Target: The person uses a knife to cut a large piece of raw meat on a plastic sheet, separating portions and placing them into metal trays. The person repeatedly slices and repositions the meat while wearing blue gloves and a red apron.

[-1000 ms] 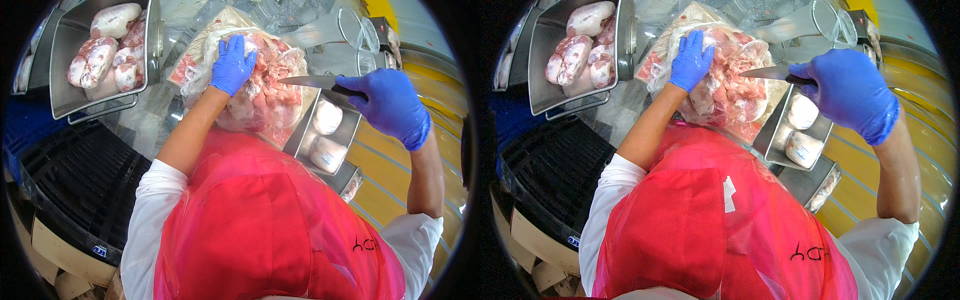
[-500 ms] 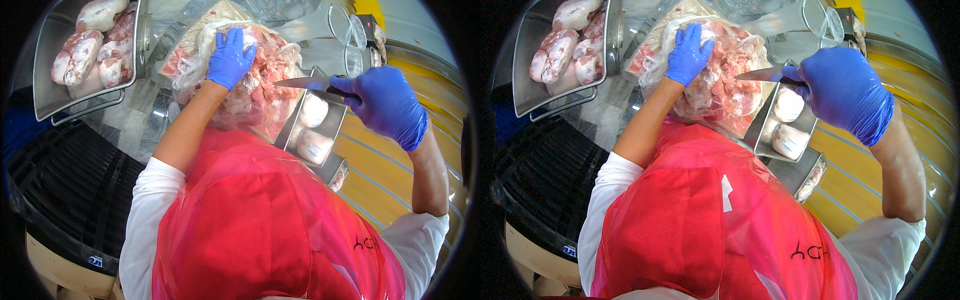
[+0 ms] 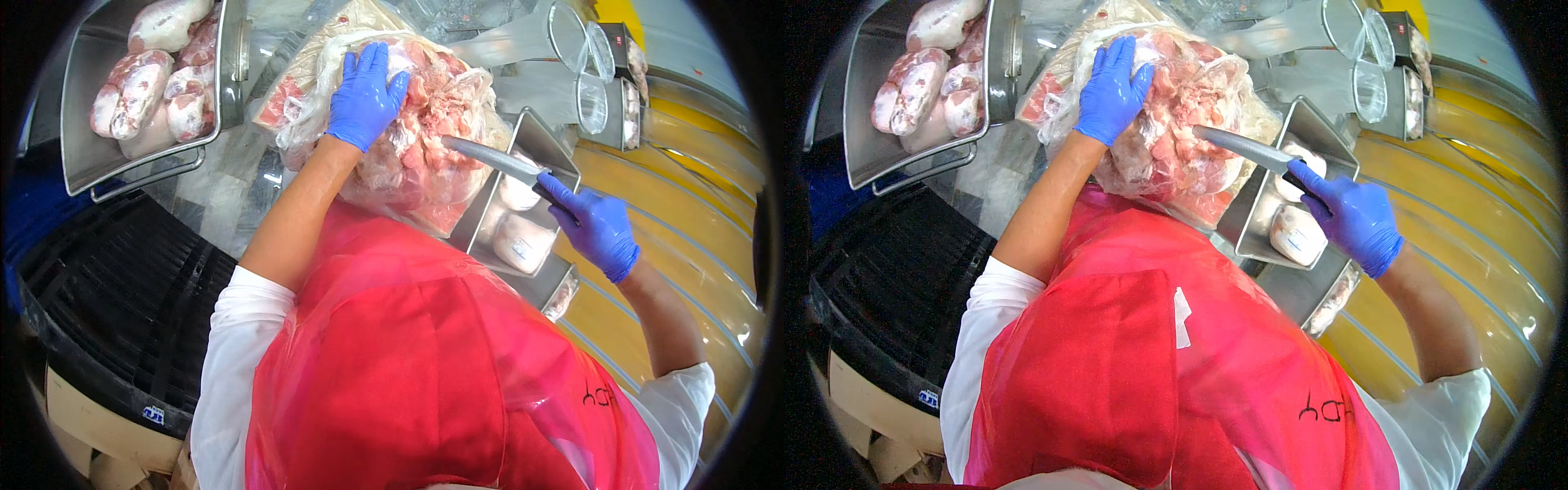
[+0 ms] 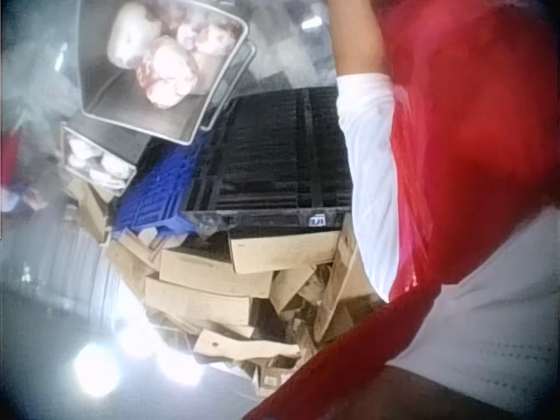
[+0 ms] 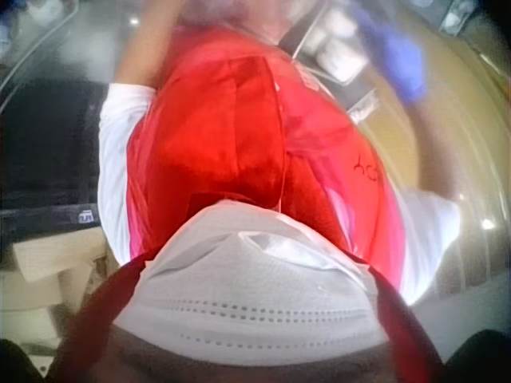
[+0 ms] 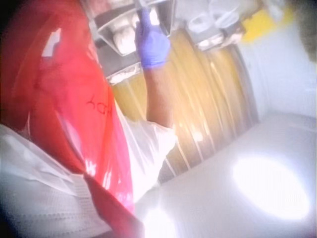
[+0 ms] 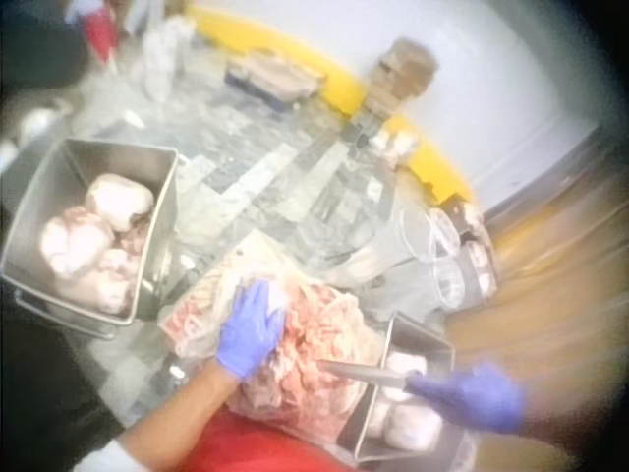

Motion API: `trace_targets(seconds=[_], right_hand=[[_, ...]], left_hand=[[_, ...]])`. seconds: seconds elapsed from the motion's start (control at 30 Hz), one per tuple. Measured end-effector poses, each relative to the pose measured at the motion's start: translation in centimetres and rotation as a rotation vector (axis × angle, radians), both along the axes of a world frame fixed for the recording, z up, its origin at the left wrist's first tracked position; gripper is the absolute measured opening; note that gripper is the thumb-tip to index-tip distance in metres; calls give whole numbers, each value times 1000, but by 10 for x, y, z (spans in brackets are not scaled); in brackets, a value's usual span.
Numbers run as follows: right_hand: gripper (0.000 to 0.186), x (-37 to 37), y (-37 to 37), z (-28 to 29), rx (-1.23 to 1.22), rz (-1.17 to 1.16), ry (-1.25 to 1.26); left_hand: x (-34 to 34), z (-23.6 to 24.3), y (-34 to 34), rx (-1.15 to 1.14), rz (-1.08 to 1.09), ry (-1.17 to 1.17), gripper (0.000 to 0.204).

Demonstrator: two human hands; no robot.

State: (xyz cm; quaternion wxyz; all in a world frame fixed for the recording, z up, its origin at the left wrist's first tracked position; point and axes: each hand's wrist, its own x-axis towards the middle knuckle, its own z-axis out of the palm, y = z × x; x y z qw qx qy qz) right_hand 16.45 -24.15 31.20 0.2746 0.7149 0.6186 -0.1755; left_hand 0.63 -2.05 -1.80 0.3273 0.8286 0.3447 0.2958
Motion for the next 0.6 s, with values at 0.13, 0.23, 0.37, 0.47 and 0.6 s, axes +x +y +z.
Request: trace_targets(seconds=[0.13, 0.23, 0.37, 0.47, 0.6], right_hand=[[58, 24, -71, -56, 134, -190, 143], [56, 35, -95, -97, 321, -257, 307], [55, 40, -133, -157, 472, -435, 486], [54, 34, -155, -204, 674, -480, 639], [53, 31, -166, -233, 719, -534, 679]], left_hand=[[2, -3, 2, 10, -28, -25, 62], [-2, 6, 4, 37, -54, 32, 60], [-1, 10, 3, -31, -27, 7, 60], [0, 7, 4, -40, -35, 14, 61], [0, 8, 4, -10, -33, 52, 59]])
